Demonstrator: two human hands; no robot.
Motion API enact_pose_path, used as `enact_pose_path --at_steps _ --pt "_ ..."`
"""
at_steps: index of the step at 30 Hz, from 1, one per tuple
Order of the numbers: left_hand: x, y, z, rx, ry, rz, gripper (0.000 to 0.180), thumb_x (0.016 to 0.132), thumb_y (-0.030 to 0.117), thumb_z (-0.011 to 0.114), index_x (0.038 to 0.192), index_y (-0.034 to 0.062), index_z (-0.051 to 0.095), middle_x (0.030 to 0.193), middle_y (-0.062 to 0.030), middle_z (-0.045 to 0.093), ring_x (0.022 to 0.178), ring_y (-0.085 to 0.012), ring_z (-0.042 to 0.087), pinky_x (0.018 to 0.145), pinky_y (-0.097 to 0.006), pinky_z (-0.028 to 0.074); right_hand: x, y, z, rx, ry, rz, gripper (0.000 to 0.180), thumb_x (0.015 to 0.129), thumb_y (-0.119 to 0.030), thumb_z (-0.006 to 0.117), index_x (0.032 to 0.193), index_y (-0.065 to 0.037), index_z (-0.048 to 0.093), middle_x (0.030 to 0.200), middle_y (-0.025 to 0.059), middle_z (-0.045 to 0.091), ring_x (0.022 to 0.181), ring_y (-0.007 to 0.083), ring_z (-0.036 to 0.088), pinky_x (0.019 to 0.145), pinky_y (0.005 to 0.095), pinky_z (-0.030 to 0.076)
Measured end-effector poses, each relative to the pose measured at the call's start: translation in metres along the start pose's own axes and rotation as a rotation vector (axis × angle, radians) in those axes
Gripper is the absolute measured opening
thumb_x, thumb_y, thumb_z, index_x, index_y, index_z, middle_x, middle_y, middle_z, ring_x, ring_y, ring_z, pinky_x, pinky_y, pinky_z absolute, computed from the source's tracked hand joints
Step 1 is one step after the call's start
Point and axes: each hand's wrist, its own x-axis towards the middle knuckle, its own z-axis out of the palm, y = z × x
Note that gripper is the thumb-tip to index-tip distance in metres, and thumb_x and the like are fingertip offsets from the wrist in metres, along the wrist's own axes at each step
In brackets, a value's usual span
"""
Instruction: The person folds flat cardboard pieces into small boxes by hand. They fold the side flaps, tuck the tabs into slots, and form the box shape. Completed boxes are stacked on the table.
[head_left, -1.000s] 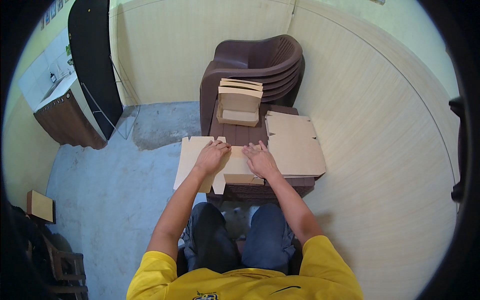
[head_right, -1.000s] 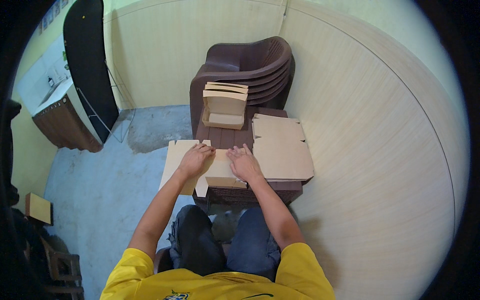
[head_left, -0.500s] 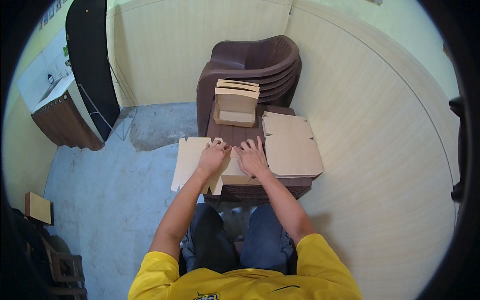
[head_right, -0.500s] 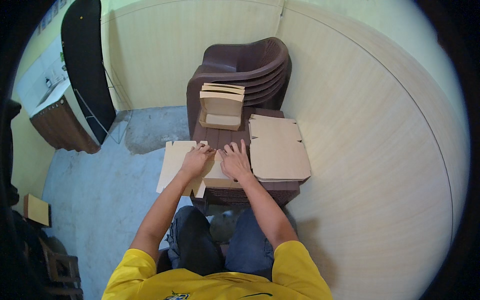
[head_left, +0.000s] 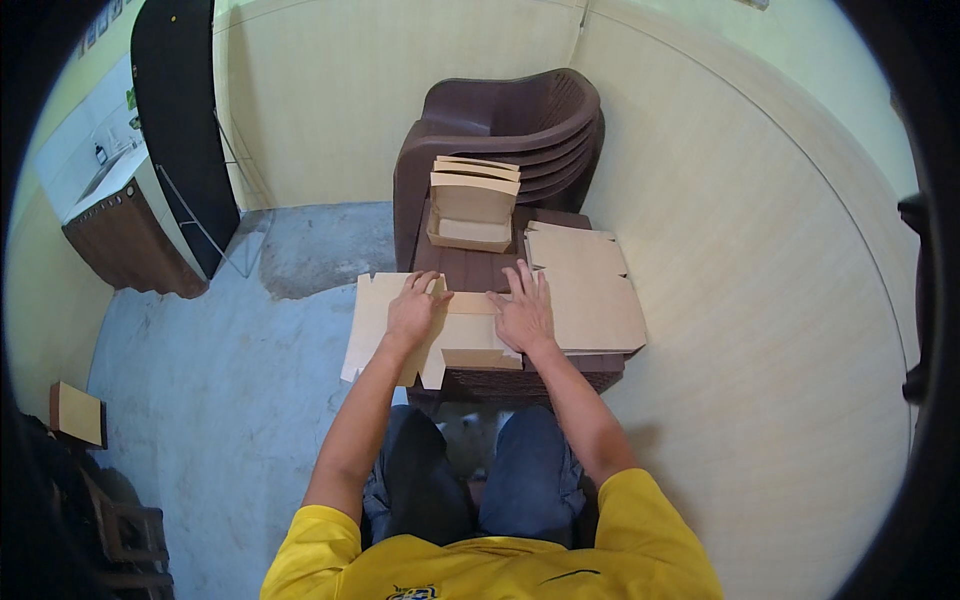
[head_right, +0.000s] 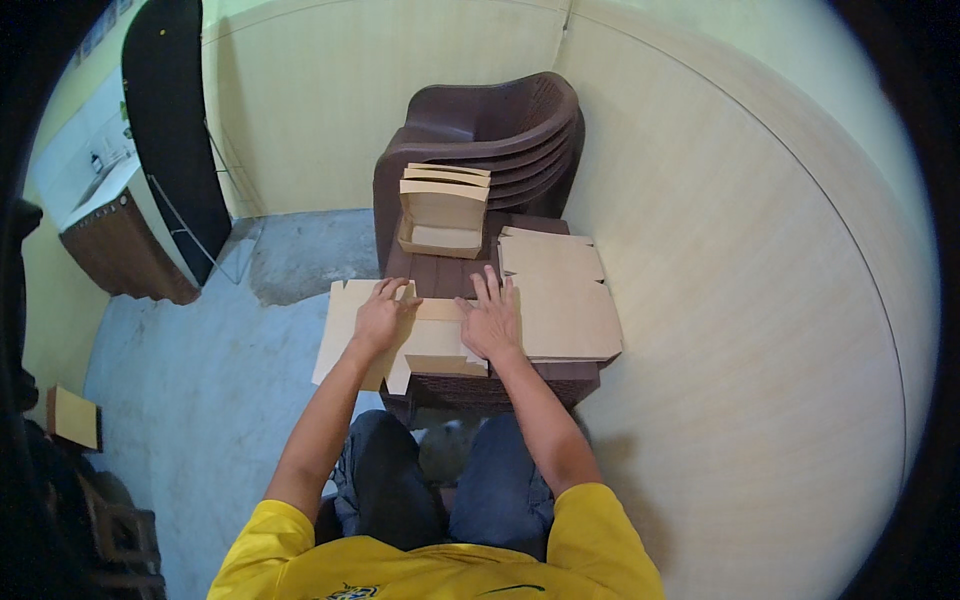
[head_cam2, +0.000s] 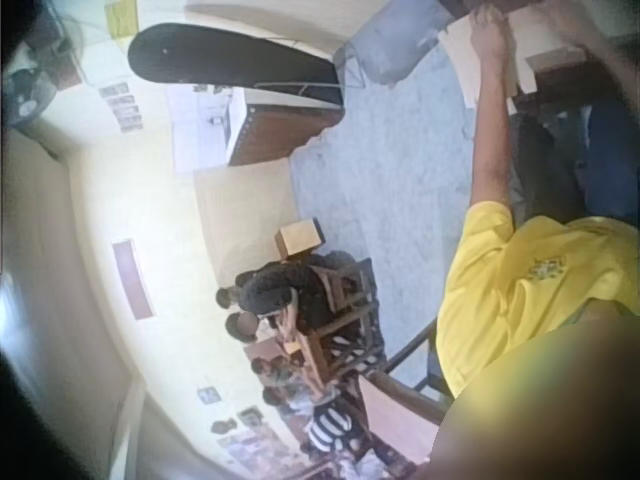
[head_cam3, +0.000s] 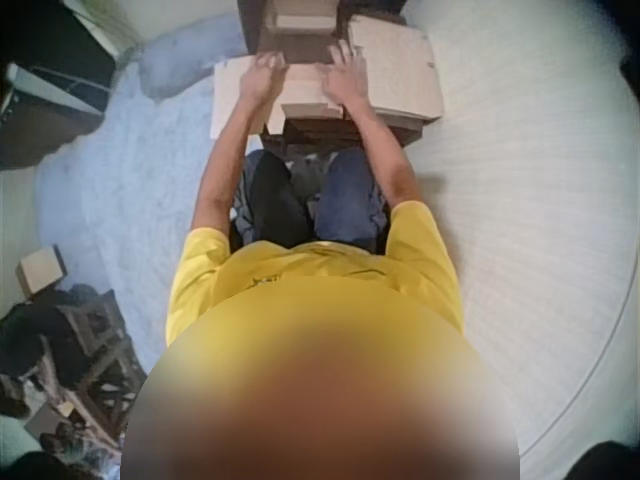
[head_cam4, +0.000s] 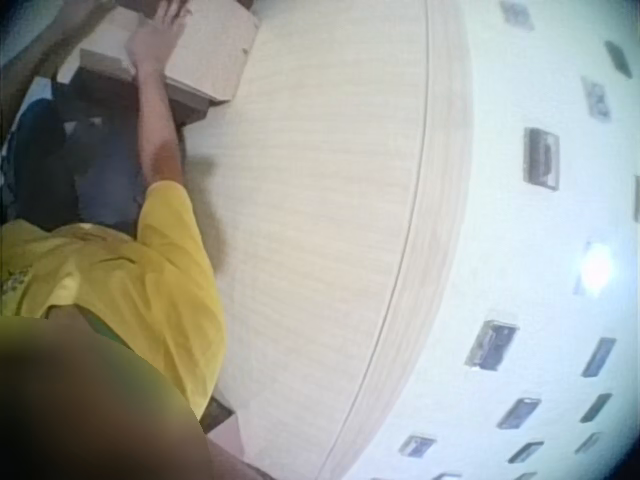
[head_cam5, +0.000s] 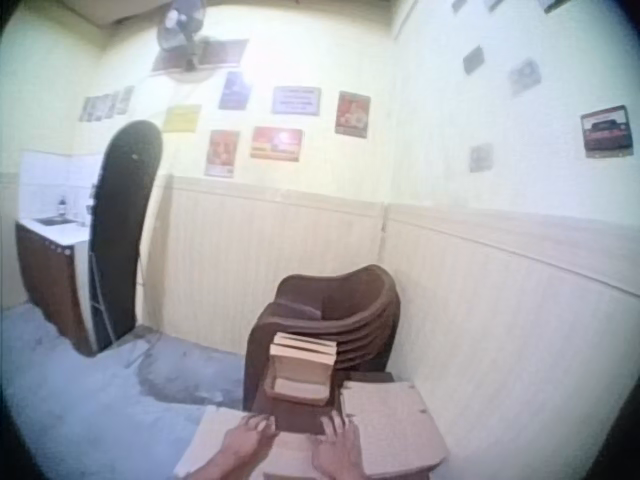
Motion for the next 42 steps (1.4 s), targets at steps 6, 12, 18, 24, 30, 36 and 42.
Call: enact_pose_path --at_steps 6,12,18,24,30,36,42 --pt "0.008 0.006 -0.006 -0.092 -0.099 -0.11 0.039 0.099 0.018 0.069 0.132 0.0339 0.083 0.152 -0.0047 0.06 0.149 -0.0309 0.054 0.114 -0.044 0.055 0.004 -0.006 0.009 -0.12 -0.011 -0.048 0.054 0.093 -0.028 0.066 0.145 -0.018 0.076 0.172 0.0168 0.042 0.169 0.0374 0.019 0.137 0.0638 0.013" --pt "0.002 0.023 -0.016 -0.023 -0.167 -0.091 0.048 0.102 0.017 0.063 0.143 0.0377 0.076 0.148 -0.011 0.06 0.144 -0.0357 0.058 0.11 -0.048 0.058 0.007 -0.002 0.02 -0.014 -0.003 -0.126 0.066 0.086 -0.025 0.072 0.151 -0.02 0.071 0.175 0.0177 0.036 0.169 0.0397 0.018 0.137 0.0623 0.016" --pt "0.0 0.024 -0.001 0.099 -0.088 0.017 0.048 0.103 0.02 0.063 0.146 0.0391 0.074 0.152 -0.0162 0.058 0.15 -0.0424 0.053 0.11 -0.05 0.058 0.011 -0.002 0.003 0.008 -0.078 -0.1 0.065 0.088 -0.026 0.071 0.153 -0.027 0.07 0.18 0.0151 0.03 0.17 0.0394 0.014 0.137 0.0628 0.013" --pt "0.001 0.001 0.0 -0.004 -0.114 0.01 0.043 0.104 0.02 0.062 0.142 0.0337 0.077 0.163 -0.0227 0.05 0.159 -0.0486 0.041 0.121 -0.049 0.052 0.004 -0.003 -0.004 -0.154 -0.067 -0.075 0.057 0.094 -0.027 0.065 0.151 -0.03 0.072 0.184 0.0133 0.025 0.172 0.0369 0.011 0.137 0.0644 0.011" --pt "0.002 -0.014 0.008 -0.043 -0.133 -0.028 0.051 0.096 0.009 0.065 0.143 0.024 0.078 0.161 -0.0267 0.052 0.157 -0.0528 0.042 0.127 -0.049 0.045 -0.001 -0.001 0.002 -0.211 -0.032 -0.089 0.058 0.094 -0.025 0.065 0.151 -0.025 0.072 0.183 0.0139 0.026 0.172 0.0364 0.011 0.137 0.0652 0.011" --pt "-0.005 -0.009 0.008 -0.027 -0.155 -0.031 0.053 0.097 0.011 0.065 0.147 0.0249 0.075 0.162 -0.03 0.05 0.154 -0.0537 0.046 0.126 -0.048 0.045 0.006 -0.001 -0.005 -0.049 0.007 -0.096 0.052 0.09 -0.017 0.067 0.141 -0.021 0.079 0.18 0.0132 0.033 0.171 0.0351 0.017 0.137 0.0631 0.013" --pt "-0.026 0.009 -0.017 0.097 -0.137 -0.148 0.056 0.096 0.015 0.066 0.151 0.0245 0.069 0.154 -0.0205 0.058 0.14 -0.0468 0.058 0.109 -0.054 0.058 -0.004 0.027 -0.01 0.416 0.456 -0.053 0.045 0.082 0.003 0.061 0.119 -0.009 0.082 0.124 0.0132 0.075 0.126 0.0372 0.064 0.117 0.0542 0.044"
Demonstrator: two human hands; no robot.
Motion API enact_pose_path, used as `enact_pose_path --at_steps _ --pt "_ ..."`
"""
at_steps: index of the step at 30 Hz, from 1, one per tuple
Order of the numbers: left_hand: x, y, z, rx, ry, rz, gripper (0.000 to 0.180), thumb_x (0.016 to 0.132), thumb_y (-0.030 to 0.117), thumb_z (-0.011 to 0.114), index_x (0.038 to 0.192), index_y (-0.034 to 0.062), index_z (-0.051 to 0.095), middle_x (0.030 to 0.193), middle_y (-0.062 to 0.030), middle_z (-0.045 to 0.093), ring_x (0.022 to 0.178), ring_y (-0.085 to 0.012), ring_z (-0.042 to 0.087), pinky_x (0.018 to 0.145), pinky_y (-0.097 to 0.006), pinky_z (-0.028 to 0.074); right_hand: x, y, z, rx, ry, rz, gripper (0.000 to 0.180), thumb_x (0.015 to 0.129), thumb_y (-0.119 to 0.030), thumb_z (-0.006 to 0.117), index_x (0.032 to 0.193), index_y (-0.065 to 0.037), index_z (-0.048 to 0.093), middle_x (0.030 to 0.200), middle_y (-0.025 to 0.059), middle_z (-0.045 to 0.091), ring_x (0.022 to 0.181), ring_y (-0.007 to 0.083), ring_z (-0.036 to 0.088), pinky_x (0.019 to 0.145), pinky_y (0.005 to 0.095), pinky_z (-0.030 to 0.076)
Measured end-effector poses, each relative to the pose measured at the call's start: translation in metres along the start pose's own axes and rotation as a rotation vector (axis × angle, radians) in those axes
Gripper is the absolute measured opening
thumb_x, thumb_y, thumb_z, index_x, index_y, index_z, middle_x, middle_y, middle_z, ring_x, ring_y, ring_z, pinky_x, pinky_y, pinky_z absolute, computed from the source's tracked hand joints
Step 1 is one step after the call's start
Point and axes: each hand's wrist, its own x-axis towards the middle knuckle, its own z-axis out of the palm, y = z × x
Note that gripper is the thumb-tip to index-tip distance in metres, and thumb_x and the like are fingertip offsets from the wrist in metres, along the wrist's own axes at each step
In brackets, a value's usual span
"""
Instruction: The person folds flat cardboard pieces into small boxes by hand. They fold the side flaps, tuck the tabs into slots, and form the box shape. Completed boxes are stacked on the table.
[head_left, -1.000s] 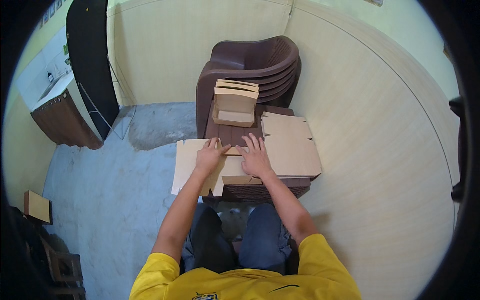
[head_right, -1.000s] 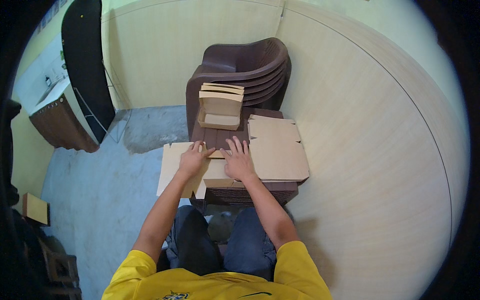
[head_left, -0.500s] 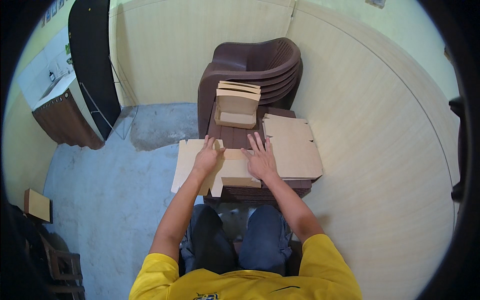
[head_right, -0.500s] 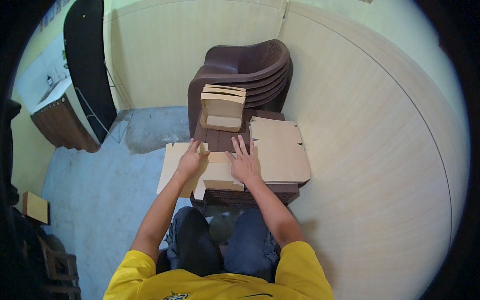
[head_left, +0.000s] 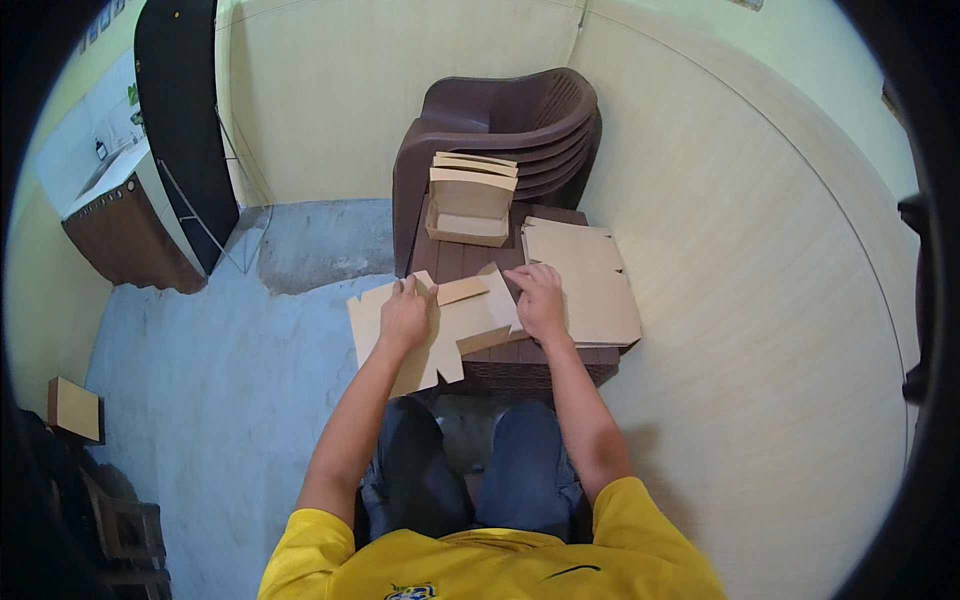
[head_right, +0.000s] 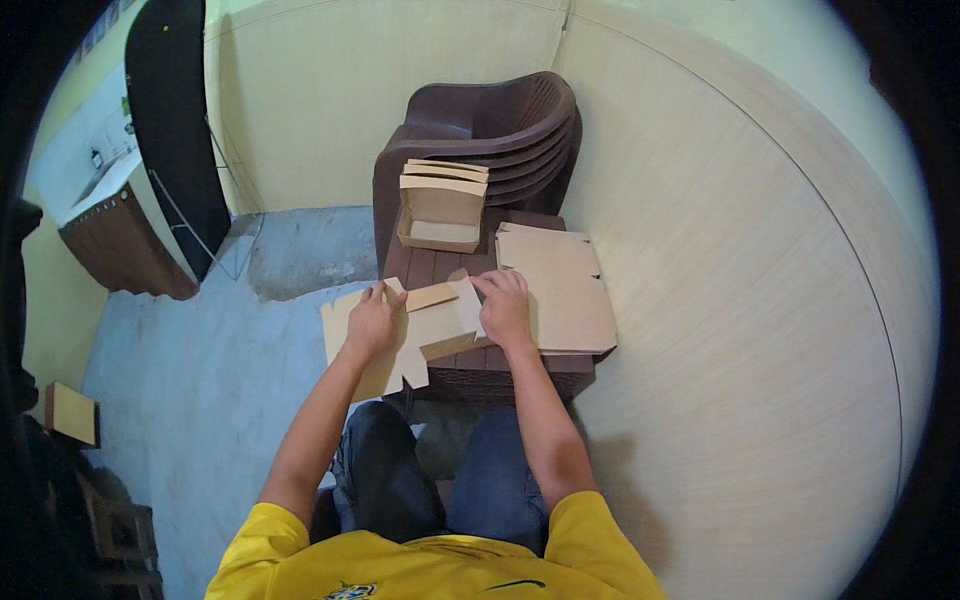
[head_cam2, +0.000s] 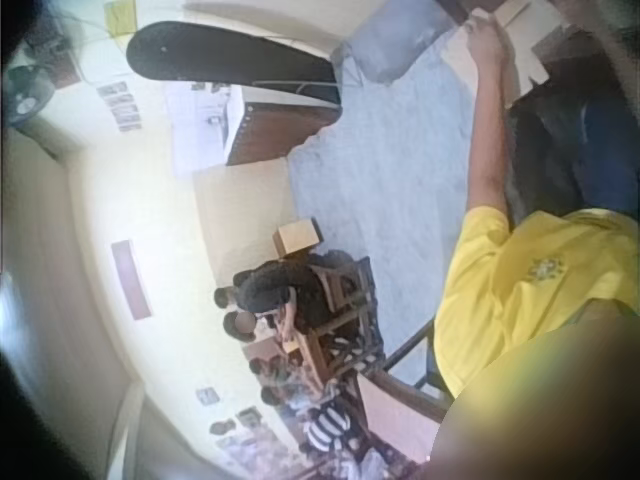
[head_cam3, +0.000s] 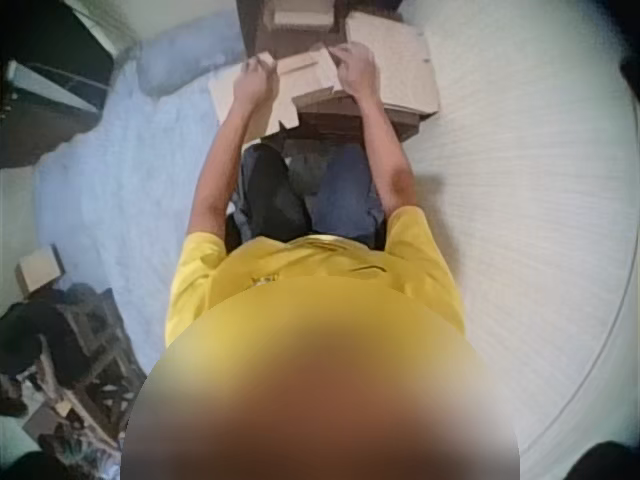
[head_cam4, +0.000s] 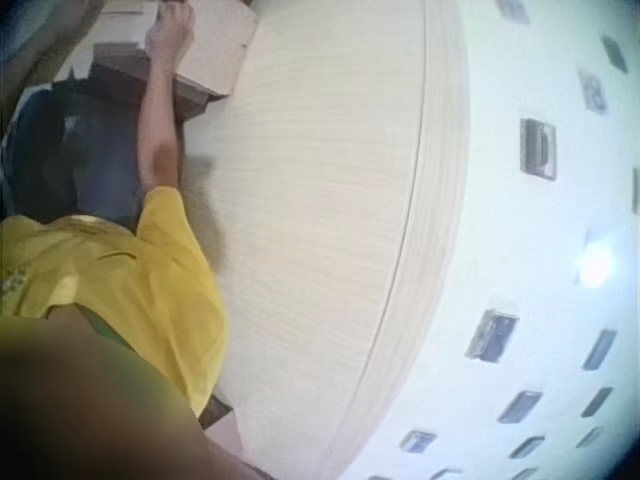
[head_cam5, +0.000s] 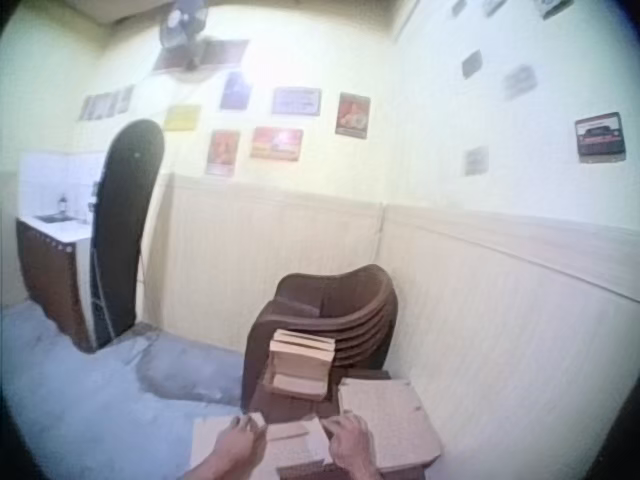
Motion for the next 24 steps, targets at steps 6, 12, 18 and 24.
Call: enact_pose_path --at_steps 6,12,18,24 --pt "-0.008 0.019 -0.02 0.164 -0.02 -0.126 0.05 0.092 0.027 0.075 0.139 0.0123 0.069 0.135 -0.0122 0.066 0.119 -0.036 0.069 0.095 -0.052 0.059 -0.052 -0.016 -0.007 -0.027 0.161 -0.049 0.046 0.077 0.002 0.064 0.119 -0.008 0.079 0.111 0.013 0.073 0.11 0.0359 0.066 0.098 0.0484 0.05" --pt "-0.018 0.031 -0.034 0.232 -0.126 -0.182 0.054 0.086 0.041 0.083 0.13 0.0117 0.072 0.129 -0.0099 0.07 0.121 -0.0323 0.069 0.096 -0.051 0.055 -0.078 -0.041 0.014 -0.069 0.134 0.042 0.056 0.083 -0.006 0.076 0.138 -0.012 0.073 0.129 0.0159 0.061 0.115 0.0354 0.061 0.095 0.0474 0.053" --pt "-0.024 0.021 -0.037 0.176 -0.024 -0.195 0.04 0.085 0.047 0.085 0.105 0.0118 0.084 0.111 -0.0109 0.077 0.109 -0.0322 0.075 0.092 -0.05 0.057 -0.066 -0.039 0.026 -0.149 0.231 0.075 0.057 0.086 -0.015 0.086 0.14 -0.01 0.071 0.132 0.0187 0.057 0.124 0.0391 0.055 0.096 0.0499 0.055" --pt "-0.002 0.01 -0.015 0.101 0.084 -0.219 0.026 0.086 0.035 0.083 0.09 0.009 0.086 0.099 -0.015 0.082 0.096 -0.0334 0.08 0.089 -0.048 0.06 -0.067 -0.04 0.029 -0.091 0.285 0.176 0.046 0.091 -0.013 0.082 0.135 -0.008 0.072 0.12 0.017 0.055 0.111 0.0353 0.058 0.091 0.0456 0.054"
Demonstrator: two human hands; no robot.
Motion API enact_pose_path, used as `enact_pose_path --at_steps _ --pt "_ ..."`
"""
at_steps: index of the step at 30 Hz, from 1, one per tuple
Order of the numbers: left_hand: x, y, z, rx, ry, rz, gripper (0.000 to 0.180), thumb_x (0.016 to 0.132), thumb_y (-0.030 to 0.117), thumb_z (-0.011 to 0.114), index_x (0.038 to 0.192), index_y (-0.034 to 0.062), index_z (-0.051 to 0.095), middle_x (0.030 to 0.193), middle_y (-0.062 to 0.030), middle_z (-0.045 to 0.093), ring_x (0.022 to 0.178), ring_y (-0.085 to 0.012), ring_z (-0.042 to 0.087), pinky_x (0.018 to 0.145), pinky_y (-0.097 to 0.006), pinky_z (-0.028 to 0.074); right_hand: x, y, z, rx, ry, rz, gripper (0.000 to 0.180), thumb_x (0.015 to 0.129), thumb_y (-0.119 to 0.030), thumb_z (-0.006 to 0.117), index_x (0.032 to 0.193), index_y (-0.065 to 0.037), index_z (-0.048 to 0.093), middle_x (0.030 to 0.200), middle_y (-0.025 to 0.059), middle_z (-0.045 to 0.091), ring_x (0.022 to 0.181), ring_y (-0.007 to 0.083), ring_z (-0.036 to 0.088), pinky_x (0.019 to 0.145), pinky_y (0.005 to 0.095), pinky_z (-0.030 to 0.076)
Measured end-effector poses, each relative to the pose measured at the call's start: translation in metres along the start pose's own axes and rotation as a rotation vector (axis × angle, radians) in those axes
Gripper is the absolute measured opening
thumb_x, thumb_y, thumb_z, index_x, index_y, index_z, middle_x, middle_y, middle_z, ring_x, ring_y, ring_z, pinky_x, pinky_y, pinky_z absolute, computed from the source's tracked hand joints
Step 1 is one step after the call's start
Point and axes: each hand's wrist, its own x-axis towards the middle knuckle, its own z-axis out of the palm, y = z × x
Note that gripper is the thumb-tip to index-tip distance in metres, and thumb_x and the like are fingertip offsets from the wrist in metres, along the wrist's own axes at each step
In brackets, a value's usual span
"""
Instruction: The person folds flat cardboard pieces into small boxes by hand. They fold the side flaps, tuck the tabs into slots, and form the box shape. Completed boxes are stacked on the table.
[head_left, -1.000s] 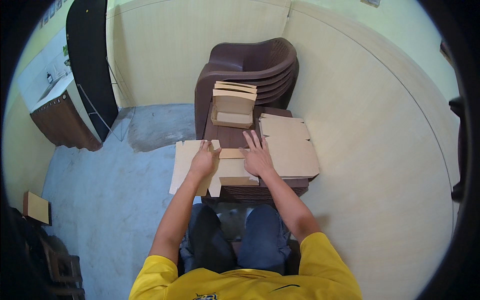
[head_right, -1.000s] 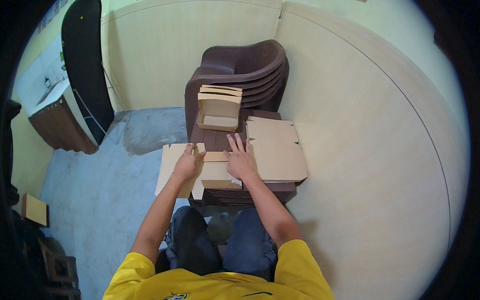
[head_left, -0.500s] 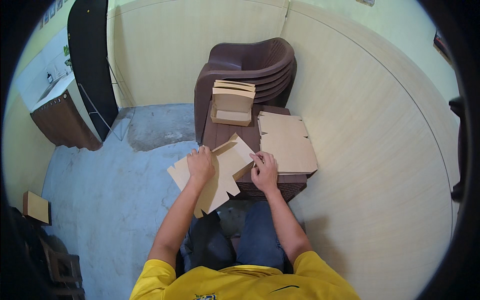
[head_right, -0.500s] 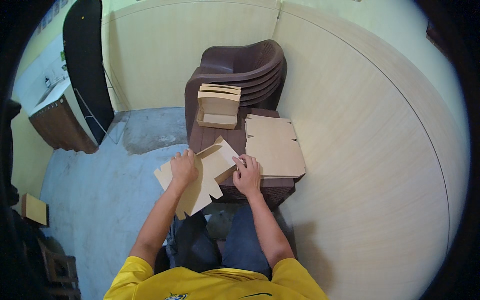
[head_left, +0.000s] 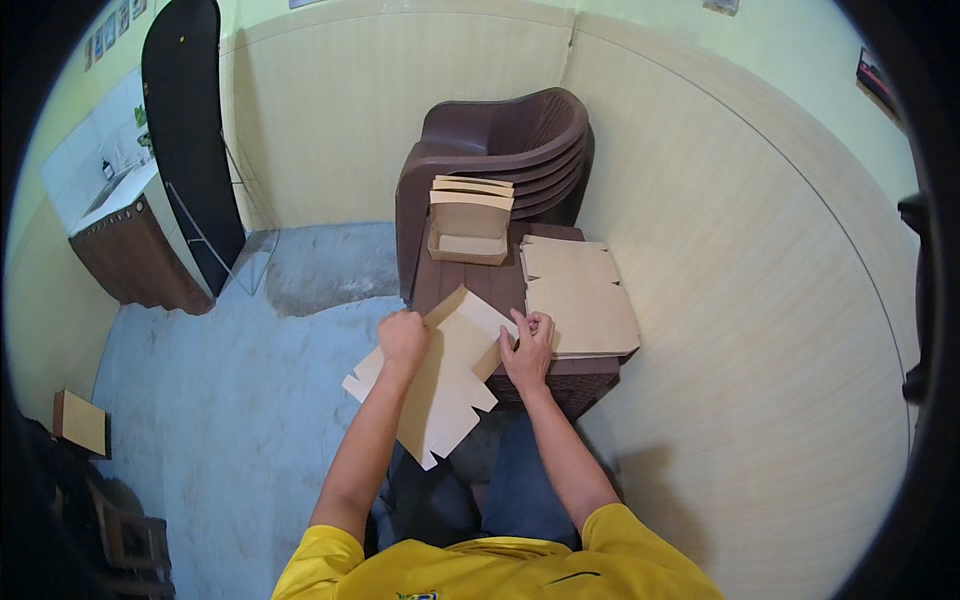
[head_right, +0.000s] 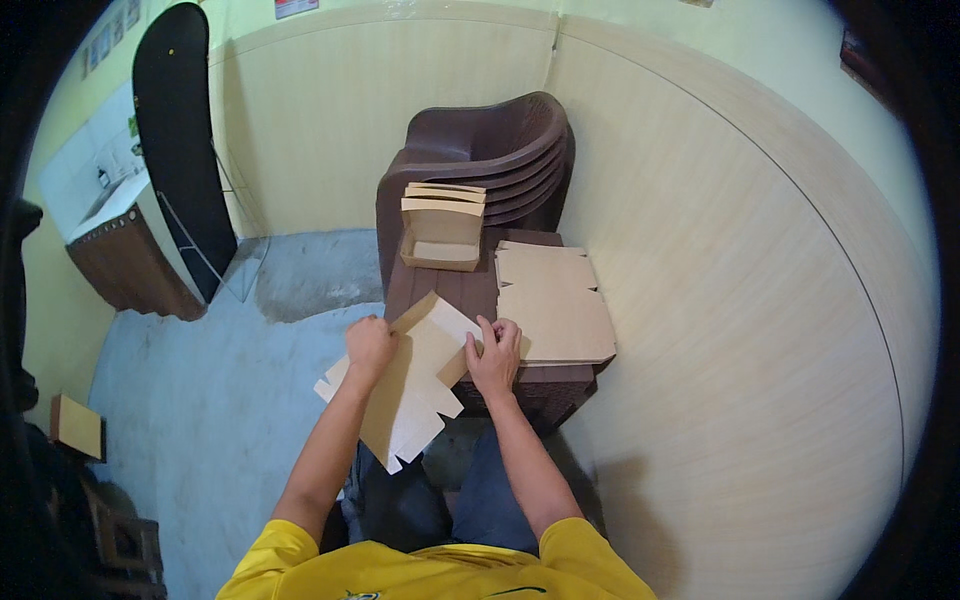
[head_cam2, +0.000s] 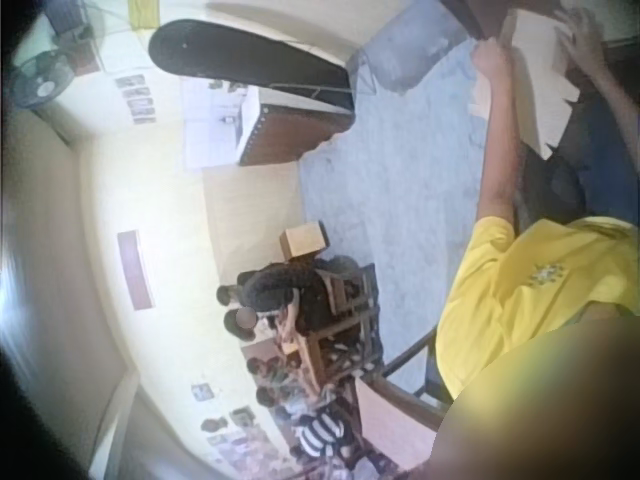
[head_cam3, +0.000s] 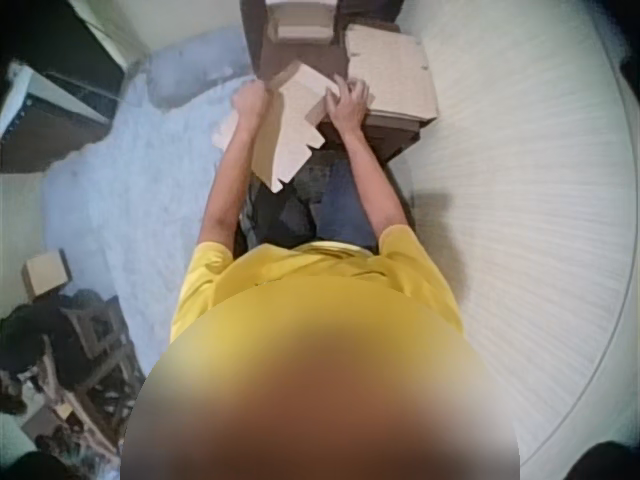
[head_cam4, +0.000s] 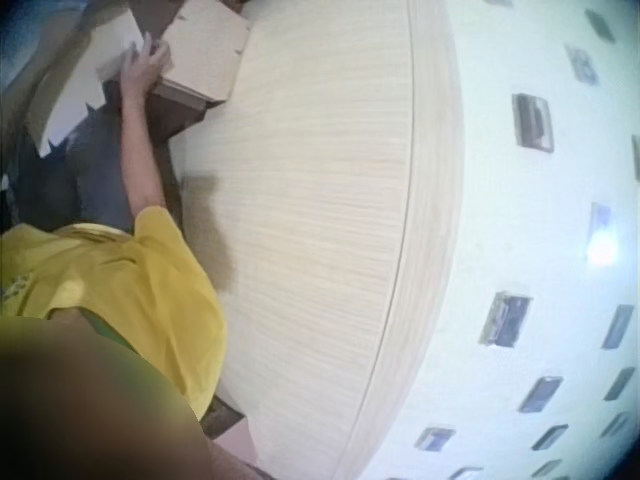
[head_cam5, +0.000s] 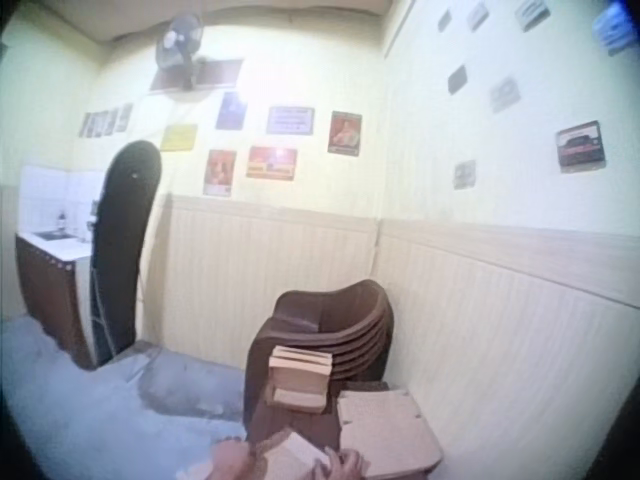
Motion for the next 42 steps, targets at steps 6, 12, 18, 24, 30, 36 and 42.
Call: enact_pose_path --at_steps 6,12,18,24,30,36,42 --pt "0.0 -0.012 0.002 -0.046 -0.05 -0.134 0.025 0.087 0.03 0.082 0.094 0.0066 0.083 0.1 -0.0201 0.082 0.093 -0.0364 0.081 0.085 -0.05 0.064 -0.016 0.006 -0.012 0.181 0.032 0.081 0.033 0.093 -0.005 0.072 0.126 -0.006 0.073 0.102 0.0145 0.058 0.095 0.0322 0.063 0.083 0.0435 0.054" --pt "-0.004 -0.014 -0.012 -0.097 -0.079 -0.279 0.034 0.085 0.036 0.085 0.099 0.0055 0.082 0.101 -0.0204 0.082 0.095 -0.0386 0.08 0.089 -0.053 0.062 -0.026 -0.001 -0.043 0.197 -0.345 0.303 0.025 0.093 -0.017 0.077 0.116 -0.007 0.076 0.096 0.0099 0.069 0.096 0.031 0.071 0.082 0.0438 0.057" --pt "-0.014 -0.017 -0.013 -0.104 -0.11 -0.219 0.041 0.082 0.04 0.089 0.1 0.0043 0.081 0.102 -0.0211 0.081 0.092 -0.0404 0.078 0.09 -0.049 0.058 -0.014 -0.016 -0.045 -0.087 -0.352 0.324 0.042 0.098 -0.041 0.076 0.121 -0.006 0.075 0.105 0.0121 0.072 0.102 0.0344 0.073 0.085 0.0503 0.059" --pt "-0.028 -0.015 -0.007 -0.267 0.104 -0.221 0.055 0.079 0.043 0.094 0.109 0.0014 0.074 0.103 -0.0202 0.075 0.101 -0.0399 0.074 0.09 -0.048 0.057 0.013 -0.022 -0.021 -0.37 -0.487 0.329 0.054 0.099 -0.044 0.078 0.128 0.001 0.072 0.115 0.0192 0.072 0.107 0.0386 0.075 0.091 0.053 0.06" --pt "-0.054 -0.011 0.004 -0.534 0.109 -0.418 0.076 0.073 0.035 0.1 0.129 -0.0003 0.063 0.119 -0.0198 0.067 0.103 -0.0403 0.068 0.095 -0.049 0.055 0.021 -0.026 -0.011 -0.42 -0.582 0.335 0.051 0.093 -0.043 0.085 0.116 0.002 0.077 0.116 0.0214 0.073 0.112 0.0402 0.071 0.094 0.0524 0.058" --pt "-0.067 0.011 0.007 -0.685 0.381 -0.309 0.07 0.075 0.011 0.097 0.134 -0.001 0.062 0.112 -0.0182 0.067 0.098 -0.039 0.067 0.091 -0.049 0.056 0.033 -0.021 -0.004 -0.484 -0.608 0.253 0.051 0.087 -0.039 0.091 0.117 0.0 0.078 0.12 0.0194 0.073 0.121 0.0378 0.062 0.105 0.0495 0.05" --pt "-0.067 0.021 -0.009 -0.792 0.262 -0.303 0.066 0.081 -0.004 0.088 0.141 0.0005 0.061 0.114 -0.0182 0.069 0.097 -0.0363 0.069 0.089 -0.048 0.057 0.035 -0.019 -0.001 -0.514 -0.592 0.277 0.055 0.086 -0.042 0.092 0.121 -0.002 0.077 0.129 0.0199 0.069 0.129 0.0377 0.056 0.108 0.0514 0.046"
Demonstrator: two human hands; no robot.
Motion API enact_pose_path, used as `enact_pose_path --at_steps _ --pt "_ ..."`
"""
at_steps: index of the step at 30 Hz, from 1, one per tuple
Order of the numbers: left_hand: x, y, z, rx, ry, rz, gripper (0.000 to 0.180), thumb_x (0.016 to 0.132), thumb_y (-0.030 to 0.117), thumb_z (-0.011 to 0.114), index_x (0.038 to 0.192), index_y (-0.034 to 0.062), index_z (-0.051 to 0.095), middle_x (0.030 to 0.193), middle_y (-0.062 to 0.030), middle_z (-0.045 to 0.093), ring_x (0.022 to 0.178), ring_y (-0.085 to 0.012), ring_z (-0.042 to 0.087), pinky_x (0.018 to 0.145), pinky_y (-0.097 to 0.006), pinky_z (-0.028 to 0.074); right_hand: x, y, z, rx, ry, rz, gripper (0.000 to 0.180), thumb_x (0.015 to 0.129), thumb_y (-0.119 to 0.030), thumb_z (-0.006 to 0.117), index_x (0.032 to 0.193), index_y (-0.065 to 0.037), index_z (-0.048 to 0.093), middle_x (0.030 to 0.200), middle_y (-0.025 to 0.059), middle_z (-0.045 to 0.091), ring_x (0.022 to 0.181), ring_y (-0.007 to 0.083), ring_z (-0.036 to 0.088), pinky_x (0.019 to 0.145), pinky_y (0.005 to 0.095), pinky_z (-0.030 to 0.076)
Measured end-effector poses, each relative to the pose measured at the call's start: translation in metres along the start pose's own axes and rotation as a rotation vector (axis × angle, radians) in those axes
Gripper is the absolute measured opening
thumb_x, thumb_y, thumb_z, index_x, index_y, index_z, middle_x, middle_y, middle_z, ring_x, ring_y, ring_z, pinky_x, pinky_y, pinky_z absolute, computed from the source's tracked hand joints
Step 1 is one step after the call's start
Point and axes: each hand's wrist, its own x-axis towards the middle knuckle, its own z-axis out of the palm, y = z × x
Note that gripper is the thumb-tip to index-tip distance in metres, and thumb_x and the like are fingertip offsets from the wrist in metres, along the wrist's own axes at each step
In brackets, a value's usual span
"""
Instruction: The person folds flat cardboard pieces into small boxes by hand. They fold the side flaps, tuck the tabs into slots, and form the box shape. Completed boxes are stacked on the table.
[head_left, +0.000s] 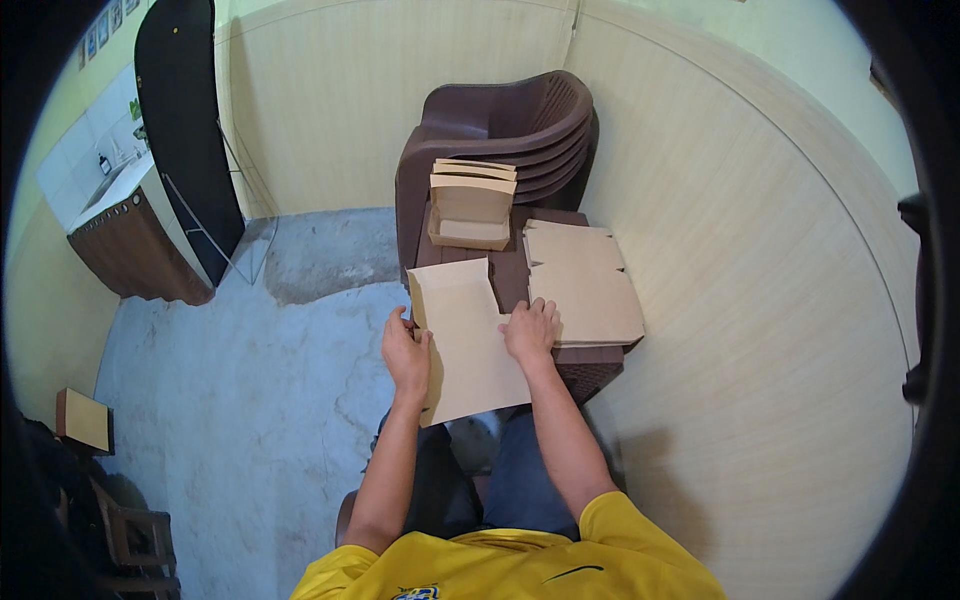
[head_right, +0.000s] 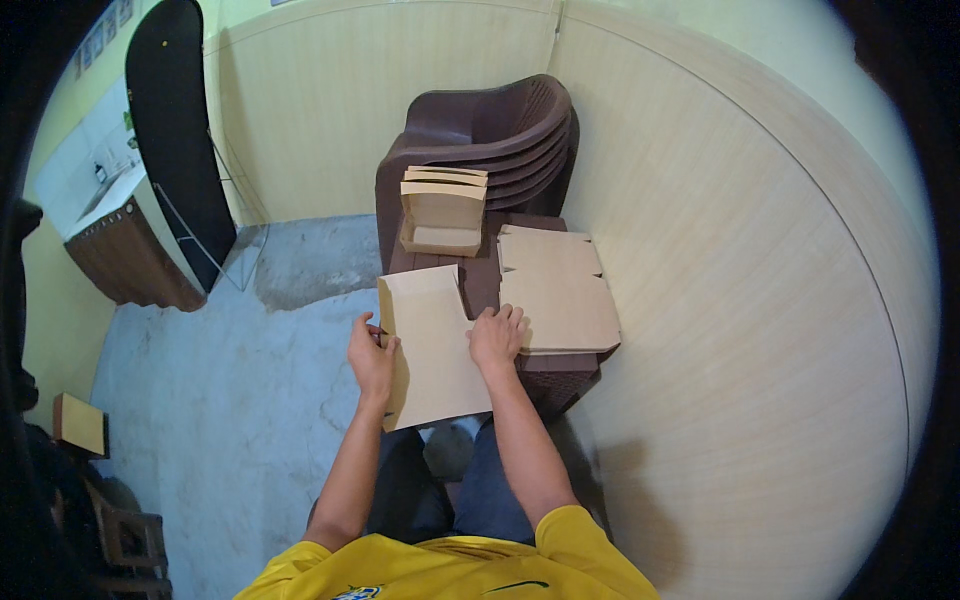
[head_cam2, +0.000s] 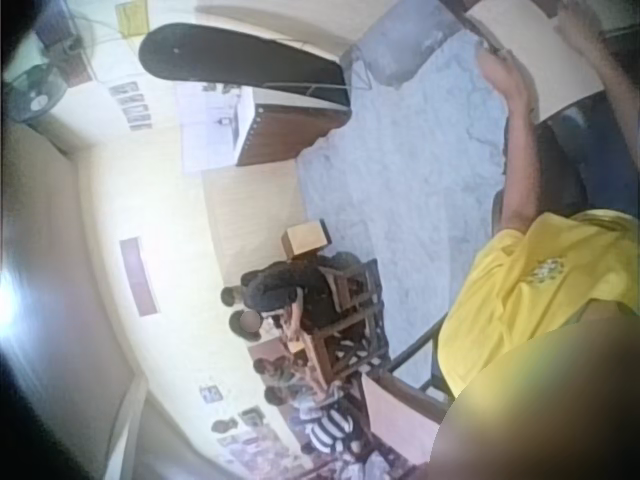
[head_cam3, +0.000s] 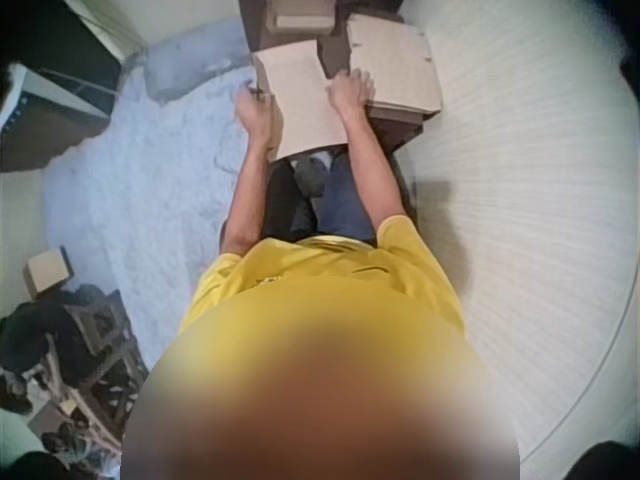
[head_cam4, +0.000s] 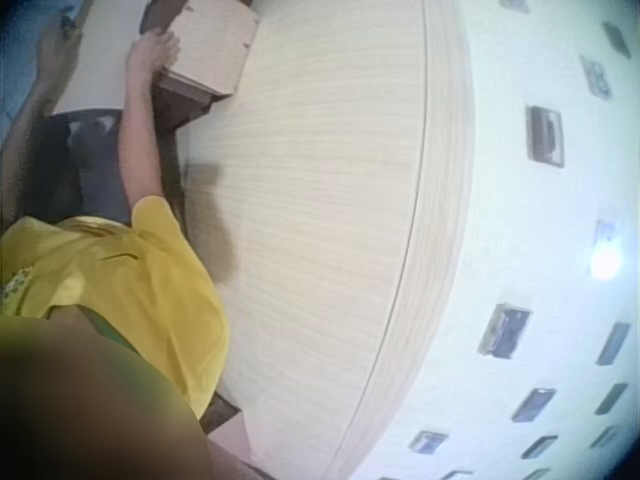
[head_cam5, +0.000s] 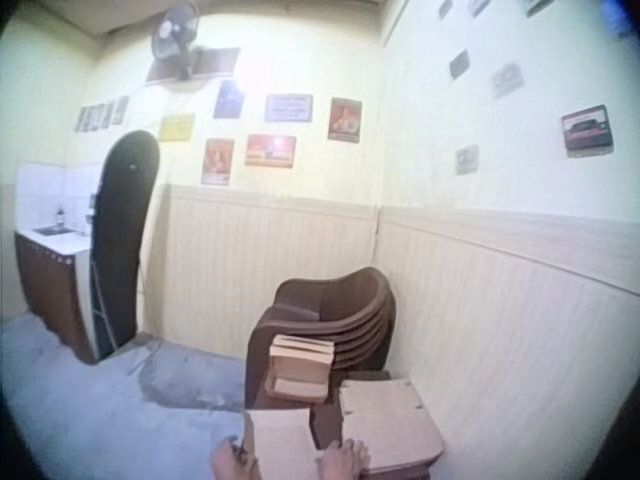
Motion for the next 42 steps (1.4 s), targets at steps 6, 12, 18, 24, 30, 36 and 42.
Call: enact_pose_path --at_steps 6,12,18,24,30,36,42 --pt "0.0 0.005 0.004 0.006 0.018 -0.038 0.066 0.082 -0.007 0.084 0.144 -0.0005 0.061 0.11 -0.0186 0.07 0.097 -0.0358 0.071 0.09 -0.047 0.058 0.017 0.006 -0.01 -0.048 -0.078 -0.091 0.061 0.084 -0.045 0.093 0.124 -0.002 0.075 0.131 0.0194 0.068 0.13 0.0372 0.055 0.108 0.0503 0.045" --pt "0.003 -0.011 0.007 0.144 -0.012 0.022 0.017 0.084 0.0 0.084 0.099 -0.0082 0.079 0.106 -0.018 0.07 0.101 -0.0369 0.071 0.093 -0.048 0.058 0.026 0.013 -0.017 -0.014 -0.12 -0.147 0.059 0.083 -0.042 0.095 0.123 -0.006 0.071 0.123 0.0157 0.073 0.126 0.036 0.062 0.104 0.0508 0.047" --pt "-0.018 -0.005 0.019 0.087 -0.012 0.048 0.017 0.085 0.003 0.082 0.094 -0.0107 0.078 0.109 -0.0186 0.067 0.114 -0.0374 0.063 0.098 -0.047 0.055 0.014 0.015 0.002 0.259 -0.031 -0.108 0.048 0.081 -0.028 0.097 0.115 -0.008 0.069 0.109 0.0155 0.079 0.109 0.0347 0.074 0.099 0.0505 0.048" --pt "-0.031 0.006 0.02 0.198 0.016 0.162 0.029 0.086 0.012 0.082 0.104 -0.0101 0.077 0.117 -0.0229 0.064 0.114 -0.0403 0.06 0.103 -0.05 0.053 -0.003 0.018 0.024 0.497 0.173 -0.107 0.042 0.08 -0.011 0.094 0.115 -0.005 0.071 0.109 0.0171 0.079 0.103 0.0367 0.076 0.093 0.0484 0.056" --pt "-0.037 0.003 0.02 0.284 -0.027 0.253 0.042 0.09 0.015 0.078 0.119 -0.0136 0.072 0.127 -0.0251 0.061 0.121 -0.0428 0.056 0.108 -0.049 0.05 -0.006 0.02 0.035 0.574 0.24 -0.111 0.031 0.083 -0.003 0.087 0.111 -0.003 0.075 0.107 0.0161 0.079 0.093 0.034 0.077 0.088 0.0468 0.057" --pt "-0.043 0.005 0.019 0.48 -0.033 0.302 0.049 0.093 0.024 0.075 0.129 -0.01 0.072 0.135 -0.0208 0.064 0.128 -0.0381 0.056 0.107 -0.05 0.048 -0.012 0.02 0.039 0.506 0.286 -0.2 0.028 0.085 -0.003 0.08 0.113 -0.004 0.077 0.103 0.0156 0.08 0.088 0.0342 0.075 0.091 0.0482 0.054" --pt "-0.051 0.011 0.015 0.619 -0.011 0.333 0.053 0.095 0.031 0.072 0.134 -0.0047 0.073 0.136 -0.0143 0.069 0.128 -0.0308 0.06 0.105 -0.049 0.045 -0.028 0.016 0.04 0.468 0.329 -0.265 0.035 0.084 -0.003 0.078 0.118 -0.004 0.078 0.101 0.0169 0.08 0.096 0.0375 0.074 0.094 0.0504 0.054"
